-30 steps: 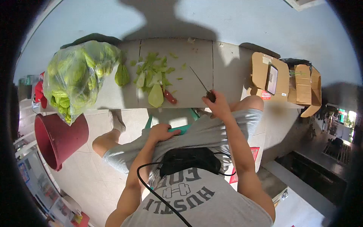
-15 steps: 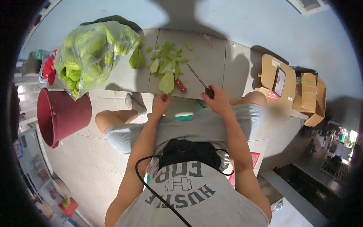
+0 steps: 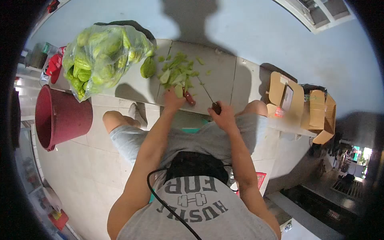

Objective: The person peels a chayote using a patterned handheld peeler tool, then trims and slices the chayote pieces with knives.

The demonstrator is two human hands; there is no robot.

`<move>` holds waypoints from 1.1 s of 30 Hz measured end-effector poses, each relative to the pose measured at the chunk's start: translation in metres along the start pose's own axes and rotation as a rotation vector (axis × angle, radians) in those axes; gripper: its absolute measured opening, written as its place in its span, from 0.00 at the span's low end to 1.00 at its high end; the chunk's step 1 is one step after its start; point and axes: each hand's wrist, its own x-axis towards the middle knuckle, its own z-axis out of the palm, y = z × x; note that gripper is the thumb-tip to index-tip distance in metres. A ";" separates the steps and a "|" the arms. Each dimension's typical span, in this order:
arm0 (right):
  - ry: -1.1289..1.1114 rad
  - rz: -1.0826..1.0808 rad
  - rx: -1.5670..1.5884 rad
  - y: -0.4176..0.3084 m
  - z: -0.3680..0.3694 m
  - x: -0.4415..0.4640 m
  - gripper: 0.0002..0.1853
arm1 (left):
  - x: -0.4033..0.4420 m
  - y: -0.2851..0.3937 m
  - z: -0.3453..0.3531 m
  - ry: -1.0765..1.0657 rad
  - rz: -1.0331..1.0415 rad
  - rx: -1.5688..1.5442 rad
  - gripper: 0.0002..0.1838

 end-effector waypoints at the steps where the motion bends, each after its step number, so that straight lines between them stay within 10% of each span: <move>1: -0.009 -0.004 -0.004 0.006 0.001 0.001 0.18 | 0.003 -0.004 0.002 0.003 -0.009 -0.004 0.45; 7: -0.095 -0.024 -0.037 -0.034 0.003 0.005 0.18 | 0.003 -0.016 -0.018 -0.046 -0.320 -0.492 0.47; 9: -0.153 -0.079 -0.077 -0.056 0.006 0.011 0.18 | -0.004 -0.008 -0.043 -0.277 -0.508 -1.410 0.32; 24: -0.013 -0.074 -0.009 -0.094 0.002 -0.003 0.18 | 0.004 0.019 -0.158 -0.528 0.062 -1.890 0.31; 33: 0.164 0.014 0.092 -0.124 -0.001 -0.015 0.18 | 0.004 0.063 -0.150 -0.561 -0.144 -2.102 0.26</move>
